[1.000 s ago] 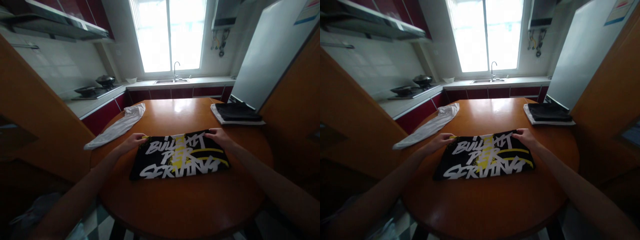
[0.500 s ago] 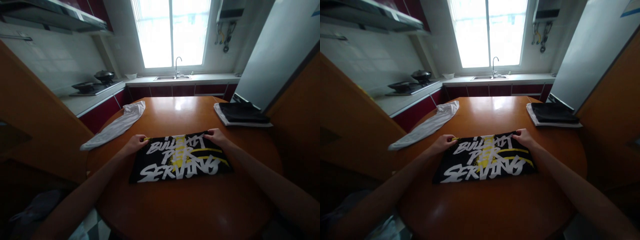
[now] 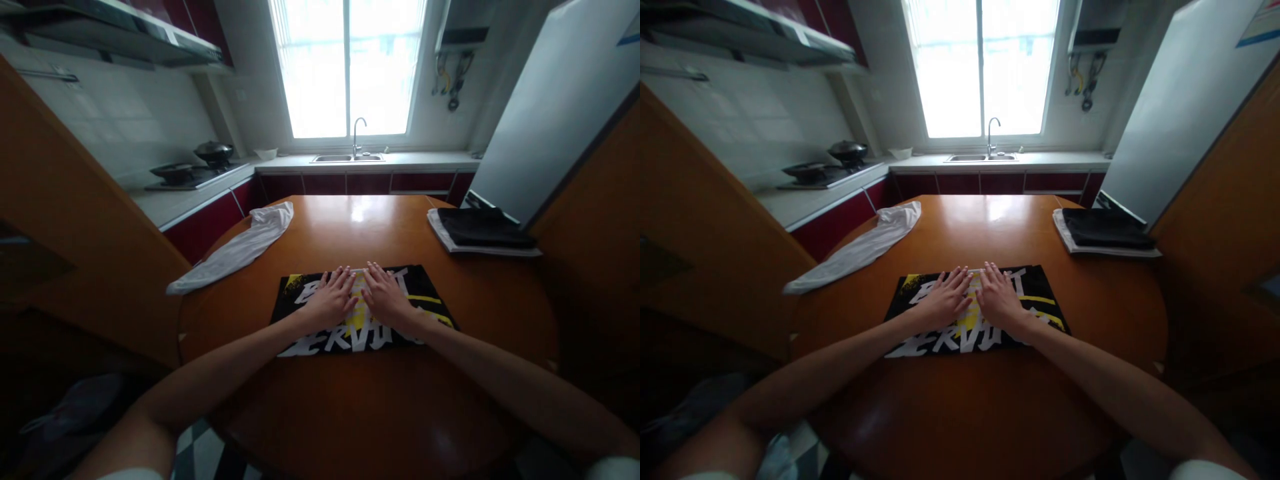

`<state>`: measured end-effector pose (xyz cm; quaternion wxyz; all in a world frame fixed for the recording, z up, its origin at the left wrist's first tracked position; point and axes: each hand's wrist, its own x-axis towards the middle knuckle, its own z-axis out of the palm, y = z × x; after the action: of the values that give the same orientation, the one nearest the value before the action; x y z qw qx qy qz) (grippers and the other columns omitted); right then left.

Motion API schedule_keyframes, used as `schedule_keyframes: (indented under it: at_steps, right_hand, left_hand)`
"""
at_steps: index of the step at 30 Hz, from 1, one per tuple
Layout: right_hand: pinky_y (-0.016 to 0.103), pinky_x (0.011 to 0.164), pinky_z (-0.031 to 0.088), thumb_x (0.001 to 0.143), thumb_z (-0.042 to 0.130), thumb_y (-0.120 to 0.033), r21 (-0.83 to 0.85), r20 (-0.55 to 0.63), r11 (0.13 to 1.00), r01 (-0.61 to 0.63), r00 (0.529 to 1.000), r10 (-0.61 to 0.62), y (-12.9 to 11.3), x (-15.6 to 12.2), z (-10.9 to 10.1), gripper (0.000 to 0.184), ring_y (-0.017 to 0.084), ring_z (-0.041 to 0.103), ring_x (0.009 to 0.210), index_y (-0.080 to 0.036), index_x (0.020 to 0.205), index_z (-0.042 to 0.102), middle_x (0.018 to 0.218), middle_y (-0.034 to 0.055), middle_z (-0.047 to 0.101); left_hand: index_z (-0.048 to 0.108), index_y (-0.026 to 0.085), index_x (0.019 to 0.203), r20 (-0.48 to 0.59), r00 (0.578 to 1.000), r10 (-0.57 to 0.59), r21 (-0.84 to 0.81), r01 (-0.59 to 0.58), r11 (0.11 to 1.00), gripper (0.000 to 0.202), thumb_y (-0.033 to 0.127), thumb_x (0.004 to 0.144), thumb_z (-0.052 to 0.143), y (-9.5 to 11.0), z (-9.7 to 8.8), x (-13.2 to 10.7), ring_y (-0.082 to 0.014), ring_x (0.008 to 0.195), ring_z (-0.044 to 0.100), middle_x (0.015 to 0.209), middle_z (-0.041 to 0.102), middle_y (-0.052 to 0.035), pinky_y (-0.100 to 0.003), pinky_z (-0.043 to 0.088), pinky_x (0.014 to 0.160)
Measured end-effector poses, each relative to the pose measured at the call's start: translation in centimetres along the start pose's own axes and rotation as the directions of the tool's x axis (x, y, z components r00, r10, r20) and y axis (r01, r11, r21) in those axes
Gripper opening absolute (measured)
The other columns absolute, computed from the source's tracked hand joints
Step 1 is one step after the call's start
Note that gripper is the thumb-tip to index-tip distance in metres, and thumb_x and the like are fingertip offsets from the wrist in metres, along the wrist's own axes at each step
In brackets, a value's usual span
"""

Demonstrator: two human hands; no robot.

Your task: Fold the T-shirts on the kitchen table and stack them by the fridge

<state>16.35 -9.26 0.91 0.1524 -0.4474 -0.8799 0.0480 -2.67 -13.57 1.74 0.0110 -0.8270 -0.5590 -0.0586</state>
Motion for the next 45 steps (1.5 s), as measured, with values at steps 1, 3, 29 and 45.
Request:
schedule_keyframes:
  at_steps: [1, 3, 29, 45]
  right_hand:
    - [0.051, 0.122, 0.019, 0.099, 0.035, -0.034, -0.004, 0.029, 1.000, -0.008, 1.000, 0.008, -0.4, -0.1, 0.6, 0.062, 0.028, 0.018, 0.154, -0.007, 0.154, 0.039, 0.166, 0.0159, 0.026]
    - [0.052, 0.123, 0.015, 0.099, 0.034, -0.036, -0.005, 0.072, 1.000, -0.022, 0.997, 0.023, -0.8, -0.3, 1.4, 0.064, 0.027, 0.015, 0.155, -0.005, 0.155, 0.036, 0.166, 0.0158, 0.024]
    - [0.055, 0.122, 0.015, 0.102, 0.029, -0.051, -0.058, 0.031, 0.954, -0.295, 0.954, 0.297, 7.6, -0.8, 0.1, 0.069, 0.027, 0.016, 0.155, -0.010, 0.157, 0.034, 0.166, 0.0147, 0.025]
    - [0.048, 0.125, 0.013, 0.103, 0.030, -0.034, -0.022, -0.120, 0.994, 0.106, 0.987, -0.108, -0.4, -3.5, -1.0, 0.058, 0.025, 0.020, 0.154, -0.009, 0.155, 0.040, 0.164, 0.0143, 0.030]
  left_hand:
    - [0.033, 0.013, 0.158, 0.019, 1.000, -0.012, 0.010, 0.012, 1.000, 0.063, 0.048, 0.105, 0.028, 0.3, 0.6, 0.1, -0.0311, 0.155, 0.017, 0.166, 0.026, -0.0144, -0.055, 0.016, 0.123]
    - [0.033, 0.012, 0.158, 0.037, 0.999, -0.028, 0.019, 0.027, 0.999, 0.065, 0.050, 0.106, 0.024, 0.3, 1.3, 0.1, -0.0309, 0.155, 0.016, 0.166, 0.025, -0.0143, -0.054, 0.014, 0.123]
    - [0.034, 0.014, 0.158, -0.006, 0.970, -0.242, -0.020, 0.242, 0.970, 0.069, 0.057, 0.104, 0.025, -6.7, 0.8, -2.8, -0.0284, 0.154, 0.023, 0.164, 0.030, -0.0142, -0.052, 0.016, 0.123]
    - [0.022, 0.020, 0.162, 0.062, 0.993, 0.102, -0.122, -0.094, 0.988, 0.073, 0.059, 0.102, 0.035, 0.2, -0.3, -4.3, -0.0280, 0.155, 0.015, 0.167, 0.022, -0.0126, -0.050, 0.013, 0.124]
